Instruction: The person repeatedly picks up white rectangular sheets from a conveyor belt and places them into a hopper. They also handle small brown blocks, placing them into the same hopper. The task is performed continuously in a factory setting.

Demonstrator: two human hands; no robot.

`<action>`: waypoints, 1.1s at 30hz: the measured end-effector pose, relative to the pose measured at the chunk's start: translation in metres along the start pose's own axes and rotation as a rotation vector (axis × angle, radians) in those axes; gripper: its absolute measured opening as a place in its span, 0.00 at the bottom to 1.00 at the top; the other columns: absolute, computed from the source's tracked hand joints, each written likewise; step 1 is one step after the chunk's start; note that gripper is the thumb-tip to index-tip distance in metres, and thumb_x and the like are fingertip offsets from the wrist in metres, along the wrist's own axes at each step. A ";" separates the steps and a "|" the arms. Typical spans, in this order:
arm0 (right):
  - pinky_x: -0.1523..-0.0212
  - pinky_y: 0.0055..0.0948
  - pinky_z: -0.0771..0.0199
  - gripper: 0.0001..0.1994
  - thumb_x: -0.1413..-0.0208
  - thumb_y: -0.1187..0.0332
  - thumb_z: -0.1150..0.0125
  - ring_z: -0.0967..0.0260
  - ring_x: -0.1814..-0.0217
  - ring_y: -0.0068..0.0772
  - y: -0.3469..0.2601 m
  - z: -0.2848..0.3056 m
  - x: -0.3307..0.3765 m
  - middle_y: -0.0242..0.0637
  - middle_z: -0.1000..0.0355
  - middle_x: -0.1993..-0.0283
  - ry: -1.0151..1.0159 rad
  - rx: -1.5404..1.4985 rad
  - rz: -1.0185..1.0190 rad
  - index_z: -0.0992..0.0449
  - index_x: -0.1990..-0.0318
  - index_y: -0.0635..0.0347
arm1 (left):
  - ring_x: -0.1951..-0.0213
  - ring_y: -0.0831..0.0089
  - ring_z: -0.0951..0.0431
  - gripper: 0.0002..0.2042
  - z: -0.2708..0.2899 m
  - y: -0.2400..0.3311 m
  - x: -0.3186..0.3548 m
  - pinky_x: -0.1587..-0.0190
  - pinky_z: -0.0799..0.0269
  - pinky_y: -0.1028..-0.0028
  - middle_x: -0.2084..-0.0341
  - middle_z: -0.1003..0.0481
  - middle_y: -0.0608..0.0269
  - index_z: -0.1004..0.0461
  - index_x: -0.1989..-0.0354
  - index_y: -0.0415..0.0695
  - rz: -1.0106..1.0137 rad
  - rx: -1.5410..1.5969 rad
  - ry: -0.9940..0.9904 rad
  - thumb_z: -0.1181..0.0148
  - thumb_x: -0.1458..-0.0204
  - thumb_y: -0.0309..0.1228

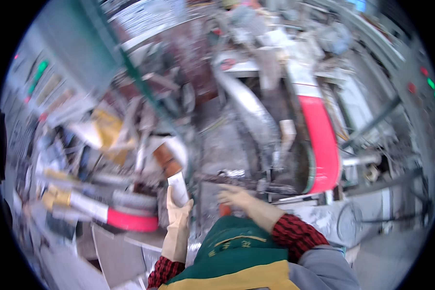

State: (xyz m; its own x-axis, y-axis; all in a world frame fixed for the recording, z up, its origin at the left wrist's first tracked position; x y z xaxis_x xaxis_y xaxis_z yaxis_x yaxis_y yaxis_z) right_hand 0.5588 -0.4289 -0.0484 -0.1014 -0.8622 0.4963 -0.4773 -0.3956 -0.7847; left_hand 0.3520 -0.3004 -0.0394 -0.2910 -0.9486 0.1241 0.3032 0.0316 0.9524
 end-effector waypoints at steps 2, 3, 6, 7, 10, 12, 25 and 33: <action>0.47 0.31 0.31 0.24 0.38 0.64 0.50 0.31 0.49 0.31 -0.032 -0.034 -0.010 0.40 0.30 0.48 -0.006 -0.047 0.063 0.42 0.35 0.56 | 0.41 0.55 0.37 0.43 -0.034 0.030 -0.017 0.40 0.41 0.67 0.42 0.40 0.41 0.47 0.37 0.35 -0.231 -0.151 -0.168 0.32 0.66 0.25; 0.48 0.29 0.32 0.24 0.39 0.65 0.49 0.32 0.49 0.29 -0.039 -0.041 -0.016 0.37 0.30 0.48 -0.002 -0.079 0.096 0.42 0.36 0.56 | 0.41 0.52 0.37 0.42 -0.052 0.046 -0.024 0.39 0.41 0.65 0.43 0.40 0.39 0.46 0.38 0.35 -0.355 -0.207 -0.246 0.32 0.66 0.26; 0.48 0.26 0.33 0.25 0.42 0.71 0.47 0.34 0.49 0.25 -0.035 -0.016 -0.042 0.34 0.31 0.48 0.104 0.009 0.505 0.41 0.36 0.58 | 0.41 0.45 0.38 0.40 -0.085 0.096 -0.031 0.39 0.42 0.63 0.42 0.41 0.36 0.42 0.40 0.35 -0.550 -0.232 -0.378 0.31 0.66 0.28; 0.50 0.26 0.32 0.24 0.43 0.72 0.46 0.33 0.50 0.24 -0.033 -0.003 -0.048 0.35 0.31 0.50 0.199 -0.052 0.506 0.39 0.39 0.60 | 0.41 0.45 0.39 0.40 -0.088 0.099 -0.035 0.38 0.43 0.63 0.42 0.41 0.36 0.42 0.40 0.35 -0.557 -0.239 -0.437 0.31 0.65 0.29; 0.55 0.25 0.31 0.21 0.47 0.75 0.43 0.33 0.52 0.24 -0.036 0.035 -0.047 0.36 0.29 0.53 0.464 -0.080 0.576 0.35 0.44 0.64 | 0.40 0.45 0.40 0.40 -0.083 0.090 -0.048 0.37 0.44 0.62 0.41 0.41 0.36 0.42 0.40 0.35 -0.610 -0.263 -0.525 0.29 0.65 0.30; 0.54 0.26 0.30 0.23 0.49 0.76 0.41 0.33 0.51 0.26 -0.053 0.074 -0.044 0.37 0.29 0.53 0.644 -0.049 0.638 0.36 0.44 0.64 | 0.38 0.47 0.42 0.35 -0.053 0.067 -0.057 0.36 0.48 0.63 0.41 0.42 0.38 0.40 0.42 0.34 -0.468 -0.357 -0.368 0.32 0.62 0.27; 0.59 0.43 0.20 0.28 0.55 0.84 0.45 0.27 0.57 0.41 -0.171 0.304 -0.015 0.42 0.30 0.56 1.260 -0.368 0.631 0.39 0.43 0.57 | 0.46 0.64 0.32 0.27 0.046 -0.043 -0.104 0.44 0.37 0.70 0.46 0.33 0.47 0.38 0.41 0.36 0.050 -0.233 -0.126 0.40 0.50 0.29; 0.40 0.29 0.39 0.37 0.56 0.79 0.46 0.37 0.39 0.40 -0.188 0.405 -0.072 0.48 0.36 0.40 1.379 -0.142 0.697 0.52 0.35 0.62 | 0.47 0.68 0.30 0.25 -0.014 -0.073 -0.053 0.45 0.35 0.69 0.50 0.28 0.57 0.31 0.46 0.39 0.344 -0.471 -0.494 0.40 0.50 0.41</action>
State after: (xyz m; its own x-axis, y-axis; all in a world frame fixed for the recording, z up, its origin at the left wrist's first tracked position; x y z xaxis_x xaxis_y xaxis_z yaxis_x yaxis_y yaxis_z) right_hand 1.0096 -0.4203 -0.0872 -0.9899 0.1239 0.0686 -0.0632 0.0475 -0.9969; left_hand 0.3579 -0.2565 -0.1189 -0.4483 -0.6550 0.6083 0.7732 0.0573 0.6316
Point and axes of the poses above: each hand's wrist, its own x-axis away from the middle knuckle, its own z-axis out of the back of the hand, y = z × x, the point moved 1 cm from there along -x, towards the middle knuckle
